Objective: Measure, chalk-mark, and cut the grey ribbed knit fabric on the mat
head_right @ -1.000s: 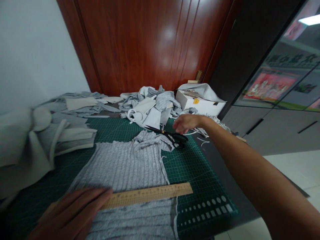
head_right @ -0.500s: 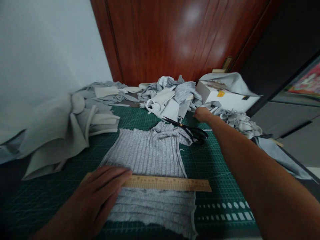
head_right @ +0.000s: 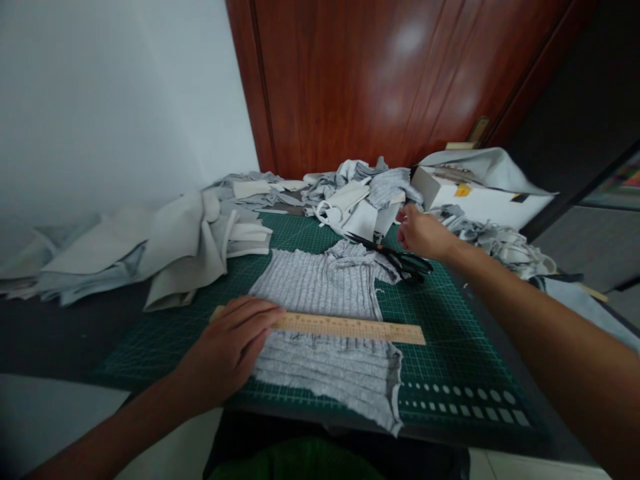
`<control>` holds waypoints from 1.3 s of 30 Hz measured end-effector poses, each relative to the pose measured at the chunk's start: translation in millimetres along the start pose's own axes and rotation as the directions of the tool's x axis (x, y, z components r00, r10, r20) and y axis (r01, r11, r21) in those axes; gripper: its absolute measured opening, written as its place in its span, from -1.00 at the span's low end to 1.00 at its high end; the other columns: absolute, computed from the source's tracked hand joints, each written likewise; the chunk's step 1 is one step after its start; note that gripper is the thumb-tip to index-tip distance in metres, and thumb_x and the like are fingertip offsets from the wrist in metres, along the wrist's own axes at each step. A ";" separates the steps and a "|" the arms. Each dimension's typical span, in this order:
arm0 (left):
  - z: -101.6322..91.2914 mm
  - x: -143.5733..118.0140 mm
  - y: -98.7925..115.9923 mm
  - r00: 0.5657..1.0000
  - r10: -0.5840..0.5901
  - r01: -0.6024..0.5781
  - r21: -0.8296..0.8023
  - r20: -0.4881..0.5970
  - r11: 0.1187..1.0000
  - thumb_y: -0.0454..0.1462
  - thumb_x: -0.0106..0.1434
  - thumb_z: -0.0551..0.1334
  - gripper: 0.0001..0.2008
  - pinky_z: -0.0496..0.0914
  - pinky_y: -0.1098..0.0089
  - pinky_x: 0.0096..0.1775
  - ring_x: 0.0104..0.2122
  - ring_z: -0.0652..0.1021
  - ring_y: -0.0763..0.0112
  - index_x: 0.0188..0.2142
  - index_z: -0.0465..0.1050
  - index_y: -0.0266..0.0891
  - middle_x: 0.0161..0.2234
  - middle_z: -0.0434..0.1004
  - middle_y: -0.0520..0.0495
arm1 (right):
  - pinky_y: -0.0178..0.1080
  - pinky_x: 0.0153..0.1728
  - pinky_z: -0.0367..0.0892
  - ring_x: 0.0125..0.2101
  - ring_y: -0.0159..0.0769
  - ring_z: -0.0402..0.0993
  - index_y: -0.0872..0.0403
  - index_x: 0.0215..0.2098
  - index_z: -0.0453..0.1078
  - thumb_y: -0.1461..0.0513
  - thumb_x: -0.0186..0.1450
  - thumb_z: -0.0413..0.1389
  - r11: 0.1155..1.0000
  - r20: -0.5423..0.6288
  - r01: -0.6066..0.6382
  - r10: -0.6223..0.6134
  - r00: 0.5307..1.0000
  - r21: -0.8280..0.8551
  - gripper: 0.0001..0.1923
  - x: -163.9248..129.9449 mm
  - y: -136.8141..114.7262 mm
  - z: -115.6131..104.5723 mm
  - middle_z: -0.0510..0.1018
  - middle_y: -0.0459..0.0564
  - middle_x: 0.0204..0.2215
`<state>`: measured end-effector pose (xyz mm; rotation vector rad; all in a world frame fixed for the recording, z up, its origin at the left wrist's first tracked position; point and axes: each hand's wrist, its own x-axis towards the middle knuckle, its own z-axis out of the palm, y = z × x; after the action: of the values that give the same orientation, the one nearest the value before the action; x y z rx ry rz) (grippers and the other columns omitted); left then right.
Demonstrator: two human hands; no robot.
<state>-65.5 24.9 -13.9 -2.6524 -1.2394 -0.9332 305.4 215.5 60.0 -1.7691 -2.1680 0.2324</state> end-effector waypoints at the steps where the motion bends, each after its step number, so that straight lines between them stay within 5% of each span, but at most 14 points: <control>1: -2.4 -0.6 1.1 1.000 -0.005 0.005 -0.004 -0.009 1.000 -0.45 0.45 0.08 -0.67 0.47 0.16 0.06 -0.01 0.55 0.22 0.07 0.54 -0.26 -0.02 0.63 -0.15 | -0.19 -0.42 0.37 -0.49 -0.20 0.52 0.13 0.05 0.35 0.34 0.49 -0.11 0.998 0.017 0.056 -0.056 0.998 0.012 -0.74 -16.3 -11.4 -3.9 0.61 0.08 -0.39; 4: -9.6 -5.9 7.8 1.000 -0.016 0.015 -0.023 -0.023 1.000 -0.44 0.45 0.10 -0.68 0.47 0.17 0.07 -0.01 0.55 0.22 0.07 0.54 -0.25 -0.02 0.62 -0.15 | -0.14 -0.29 0.39 -0.39 -0.14 0.52 0.01 -0.14 0.49 0.16 0.51 -0.04 0.968 0.107 0.244 -0.249 0.963 0.063 -0.74 -73.1 -45.5 -9.8 0.61 0.04 -0.37; 7: -12.5 -14.7 18.2 0.999 -0.018 0.017 -0.042 -0.031 0.999 -0.45 0.45 0.10 -0.68 0.46 0.19 0.08 0.01 0.55 0.23 0.08 0.53 -0.25 -0.01 0.62 -0.14 | -0.15 -0.35 0.34 -0.36 -0.11 0.54 -0.02 -0.11 0.52 -0.06 0.40 0.19 0.885 0.290 0.443 -0.465 0.837 0.140 -0.68 -126.5 -73.3 -3.3 0.64 0.05 -0.31; 10: -8.8 -24.5 29.4 1.000 -0.015 0.014 -0.053 -0.018 0.999 -0.46 0.44 0.10 -0.66 0.47 0.19 0.11 0.00 0.55 0.23 0.10 0.51 -0.27 -0.02 0.62 -0.15 | -0.18 -0.37 0.30 -0.36 -0.14 0.55 -0.04 -0.21 0.50 0.00 0.33 0.31 0.862 0.401 0.481 -0.501 0.767 0.159 -0.76 -160.5 -87.0 12.7 0.63 0.01 -0.31; 13: -3.4 -35.4 40.4 0.998 -0.029 0.026 -0.036 -0.056 0.999 -0.47 0.43 0.10 -0.67 0.47 0.18 0.15 0.05 0.56 0.24 0.09 0.52 -0.25 0.02 0.62 -0.16 | -0.18 -0.38 0.27 -0.36 -0.16 0.54 -0.03 -0.30 0.43 0.17 0.38 0.21 0.842 0.422 0.528 -0.520 0.743 0.110 -0.90 -174.7 -86.1 27.2 0.61 0.00 -0.34; 17: -2.5 -53.8 56.5 0.972 -0.040 0.047 0.025 -0.230 0.999 -0.52 0.38 0.16 -0.60 0.35 0.02 0.30 0.32 0.38 0.08 0.15 0.47 -0.25 0.28 0.42 -0.27 | -0.16 -0.39 0.26 -0.38 -0.15 0.52 -0.04 -0.33 0.37 0.26 0.38 0.10 0.812 0.402 0.579 -0.557 0.727 0.078 -0.89 -175.4 -70.2 31.7 0.58 0.01 -0.36; 20: -1.8 -66.6 66.7 0.968 -0.017 0.032 0.053 -0.250 0.998 -0.56 0.32 0.18 -0.48 0.31 0.02 0.34 0.40 0.27 0.03 0.24 0.39 -0.30 0.37 0.27 -0.33 | -0.14 -0.41 0.24 -0.42 -0.15 0.51 -0.05 -0.35 0.35 0.22 0.45 0.04 0.810 0.342 0.582 -0.568 0.748 0.073 -0.81 -169.0 -57.3 30.0 0.56 0.02 -0.39; 24: 4.4 -69.8 72.9 0.996 -0.033 0.043 0.121 -0.080 0.992 -0.43 0.39 0.19 -0.48 0.36 -0.02 0.30 0.36 0.35 0.02 0.33 0.32 -0.32 0.32 0.40 -0.31 | -0.14 -0.43 0.21 -0.47 -0.17 0.48 -0.05 -0.38 0.33 0.11 0.55 -0.05 0.833 0.294 0.545 -0.546 0.785 0.092 -0.67 -159.4 -54.4 32.8 0.53 0.02 -0.44; 28: 8.9 -57.5 74.6 0.992 -0.069 0.052 0.157 0.102 0.986 -0.19 0.45 0.24 -0.47 0.35 -0.19 0.30 0.33 0.41 -0.07 0.35 0.30 -0.27 0.32 0.45 -0.27 | -0.17 -0.38 0.24 -0.40 -0.17 0.50 -0.02 -0.36 0.35 0.06 0.57 -0.06 0.845 0.352 0.516 -0.530 0.771 0.141 -0.62 -150.9 -67.8 36.7 0.57 0.01 -0.41; 39: 14.5 -46.2 74.1 0.986 -0.075 0.060 0.098 0.150 0.993 -0.02 0.52 0.15 -0.49 0.25 -0.19 0.34 0.33 0.41 -0.03 0.32 0.36 -0.22 0.33 0.44 -0.24 | -0.27 -0.47 0.06 -0.50 -0.34 0.15 0.01 -0.46 0.19 -0.07 0.54 -0.02 0.831 0.466 0.352 -0.539 0.701 0.431 -0.51 -125.6 -88.4 48.7 0.18 -0.19 -0.51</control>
<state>-27.9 -51.6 -37.4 -2.6669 -1.3763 -0.6706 228.7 78.2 24.8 -1.0033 -2.6986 1.0353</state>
